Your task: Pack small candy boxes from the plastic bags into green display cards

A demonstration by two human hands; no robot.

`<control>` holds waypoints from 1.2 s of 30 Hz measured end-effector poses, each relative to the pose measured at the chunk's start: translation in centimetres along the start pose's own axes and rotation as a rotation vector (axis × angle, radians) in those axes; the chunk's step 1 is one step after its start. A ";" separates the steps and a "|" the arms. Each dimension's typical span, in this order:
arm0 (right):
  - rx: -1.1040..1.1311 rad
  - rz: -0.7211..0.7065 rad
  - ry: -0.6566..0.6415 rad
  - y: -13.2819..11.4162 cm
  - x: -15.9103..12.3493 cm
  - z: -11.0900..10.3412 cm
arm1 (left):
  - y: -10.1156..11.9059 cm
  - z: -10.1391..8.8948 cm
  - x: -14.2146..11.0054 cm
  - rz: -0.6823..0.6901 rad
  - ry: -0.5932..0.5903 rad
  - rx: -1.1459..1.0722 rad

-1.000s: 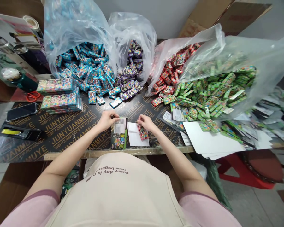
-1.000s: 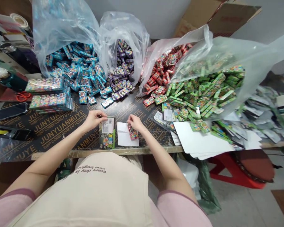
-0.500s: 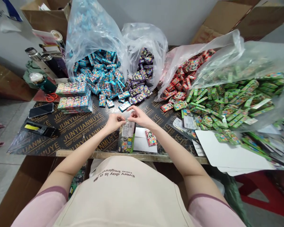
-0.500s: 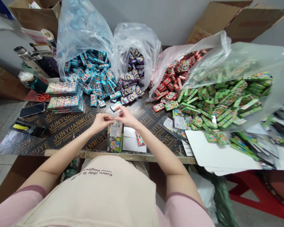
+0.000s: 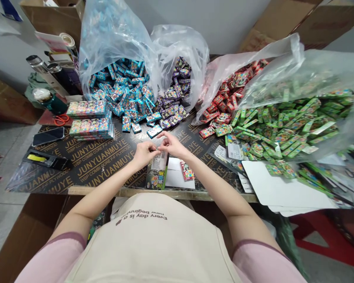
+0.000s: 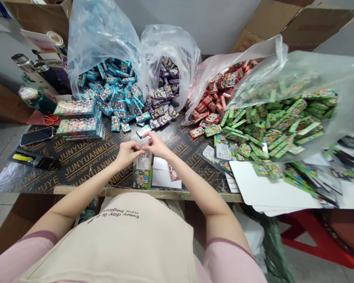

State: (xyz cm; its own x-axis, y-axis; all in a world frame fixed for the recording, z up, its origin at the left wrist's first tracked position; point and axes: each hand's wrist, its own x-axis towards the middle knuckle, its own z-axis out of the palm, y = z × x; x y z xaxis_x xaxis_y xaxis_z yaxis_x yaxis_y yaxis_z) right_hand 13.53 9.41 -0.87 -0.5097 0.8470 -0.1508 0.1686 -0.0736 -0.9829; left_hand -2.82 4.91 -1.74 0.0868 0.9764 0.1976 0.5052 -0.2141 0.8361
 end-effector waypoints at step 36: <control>-0.787 0.087 0.235 8.8 -7.8 -6.2 | -1.0 -4.3 0.3 -0.011 -0.391 -0.191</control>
State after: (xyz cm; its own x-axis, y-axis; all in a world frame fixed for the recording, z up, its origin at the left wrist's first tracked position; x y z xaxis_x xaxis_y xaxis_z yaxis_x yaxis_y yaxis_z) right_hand 24.18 5.42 -7.65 -0.2925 0.9497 -0.1117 0.7858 0.1721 -0.5941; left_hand -6.96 5.33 -0.30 0.4196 0.9077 0.0106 0.3427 -0.1692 0.9241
